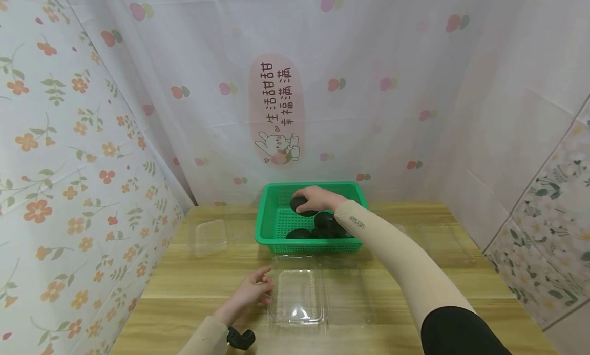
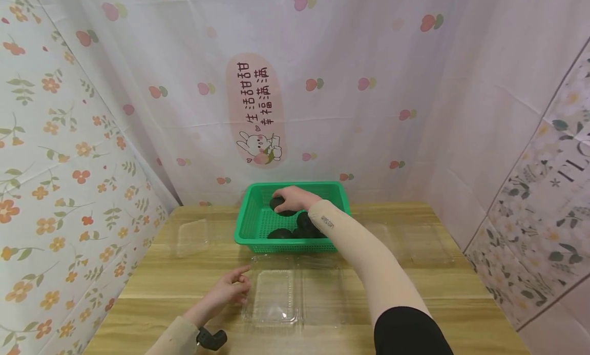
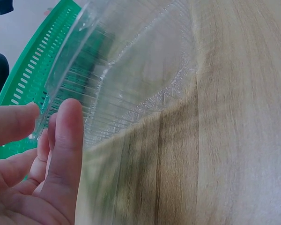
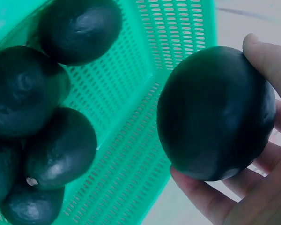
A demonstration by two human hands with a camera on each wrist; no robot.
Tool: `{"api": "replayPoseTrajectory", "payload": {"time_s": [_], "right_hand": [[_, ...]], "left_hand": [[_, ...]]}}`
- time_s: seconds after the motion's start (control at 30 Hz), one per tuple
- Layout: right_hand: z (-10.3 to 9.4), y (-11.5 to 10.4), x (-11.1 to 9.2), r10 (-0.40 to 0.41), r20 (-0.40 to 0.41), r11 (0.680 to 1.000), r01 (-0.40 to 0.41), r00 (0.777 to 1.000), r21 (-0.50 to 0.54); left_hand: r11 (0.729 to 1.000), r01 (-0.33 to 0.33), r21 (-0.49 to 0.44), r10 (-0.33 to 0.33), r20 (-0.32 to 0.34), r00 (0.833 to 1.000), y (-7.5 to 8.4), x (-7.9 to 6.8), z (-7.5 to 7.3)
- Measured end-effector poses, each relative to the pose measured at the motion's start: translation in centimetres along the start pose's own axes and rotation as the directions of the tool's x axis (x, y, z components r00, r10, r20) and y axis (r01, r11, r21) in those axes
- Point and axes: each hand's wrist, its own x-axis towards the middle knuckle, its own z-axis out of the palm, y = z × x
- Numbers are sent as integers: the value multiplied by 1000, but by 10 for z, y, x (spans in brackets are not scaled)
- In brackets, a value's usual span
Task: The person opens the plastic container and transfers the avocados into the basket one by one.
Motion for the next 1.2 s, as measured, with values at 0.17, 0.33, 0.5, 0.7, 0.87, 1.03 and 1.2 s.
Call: {"api": "replayPoseTrajectory", "payload": {"time_s": [0.17,0.33,0.5,0.7,0.87,1.03,1.2], "right_hand": [[8,2,5,7,1,1000,-7,1000,-16],[15,8,11,20,4,999,-20,1000,-32],[20,13,15,41,-11,998,-41,999,-38],[31,19,16,87,19,996,-87,996,-6],[37,21,17,84,11,996,-84,996,-11],[40,19,19,83,12,996,-83,996,-25],[44,19,22,102,36,994,-101,994,-35]], "left_hand": [[1000,2,2,-2,-7,1000,0,-1,-1],[1000,8,0,-8,-4,1000,1,-1,-1],[1000,3,-8,-3,-5,1000,0,0,-1],[1000,-14,2,14,-3,1000,-4,1,-2],[1000,-24,3,24,1,1000,-8,3,-3],[1000,-21,-14,21,-3,1000,-10,2,-3],[1000,-21,-22,21,-5,1000,-7,1,-3]]}}
